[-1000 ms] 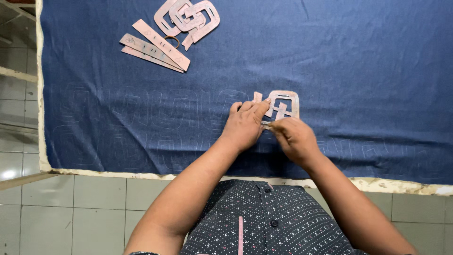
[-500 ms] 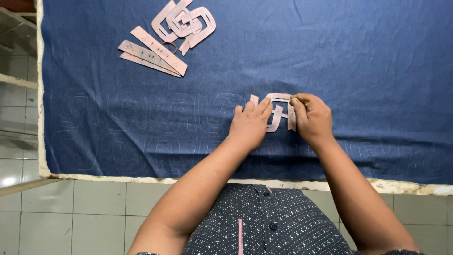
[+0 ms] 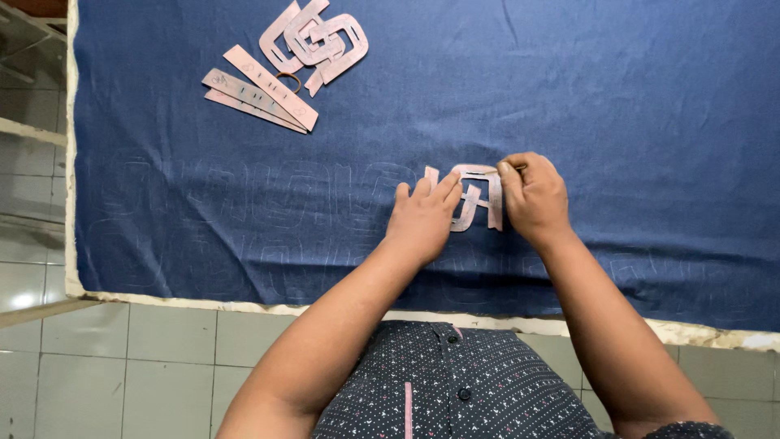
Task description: The person holds a pink pattern template on a blue fabric laid over a padded table and traces around its edges with a marking tool, repositioning the template to draw the outline. Other cut pattern pieces and a ruler rest on the fabric nearby.
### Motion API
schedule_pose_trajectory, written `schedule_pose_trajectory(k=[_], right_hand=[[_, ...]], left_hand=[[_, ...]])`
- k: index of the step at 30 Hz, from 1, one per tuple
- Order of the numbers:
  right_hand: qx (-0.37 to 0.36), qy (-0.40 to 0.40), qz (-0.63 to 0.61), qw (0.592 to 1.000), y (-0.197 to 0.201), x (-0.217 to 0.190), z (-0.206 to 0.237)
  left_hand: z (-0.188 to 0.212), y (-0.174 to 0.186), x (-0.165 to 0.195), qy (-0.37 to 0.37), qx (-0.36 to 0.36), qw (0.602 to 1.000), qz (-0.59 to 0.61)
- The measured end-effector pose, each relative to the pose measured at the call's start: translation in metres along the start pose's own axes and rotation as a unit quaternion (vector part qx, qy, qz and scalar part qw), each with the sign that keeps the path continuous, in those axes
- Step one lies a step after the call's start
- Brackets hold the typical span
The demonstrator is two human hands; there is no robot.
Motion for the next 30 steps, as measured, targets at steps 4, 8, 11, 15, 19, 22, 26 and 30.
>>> schedule_pose_trajectory(k=[4,8,11,15,19,22,26,30], right_hand=[[-0.068,-0.003,-0.039,0.997,-0.017,0.0,-0.012],[-0.15,-0.093,0.08,0.981,-0.031,0.017,-0.009],[-0.303,-0.176,0.106,0.93,-0.028,0.052,0.001],[-0.243,-0.316,-0.08,0.914,0.016,0.105,0.021],[-0.186,-0.428,-0.209,0.859,0.042,0.142,0.063],[-0.291,-0.428,-0.171,0.838,0.037,0.142,0.098],[-0.118,-0.025,-0.033,0.992,0.072,0.1,0.073],[-0.083,-0.111,0.042,0.989,0.078,0.122,0.05]], left_hand=[[0.017,-0.003,-0.009,-0.002,0.109,0.993,0.039],[0.04,-0.008,-0.019,0.018,0.231,0.953,0.195],[0.05,-0.012,-0.021,0.033,0.256,0.938,0.231],[0.049,-0.012,-0.022,0.038,0.247,0.945,0.212],[0.046,-0.01,-0.007,0.072,0.26,0.951,0.153],[0.03,-0.015,0.02,0.103,0.261,0.953,0.117],[0.004,-0.026,0.059,0.101,0.258,0.951,0.14],[-0.01,-0.029,0.07,0.122,0.249,0.953,0.119]])
Point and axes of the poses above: each hand's wrist, its own z-axis away from the middle knuckle, its own y-axis out of the back of the hand, x = y × z, the point moved 7 cm from there along -z, towards the middle knuckle, and after that the axes turned 13 degrees about -y, right-handed, at the moved point
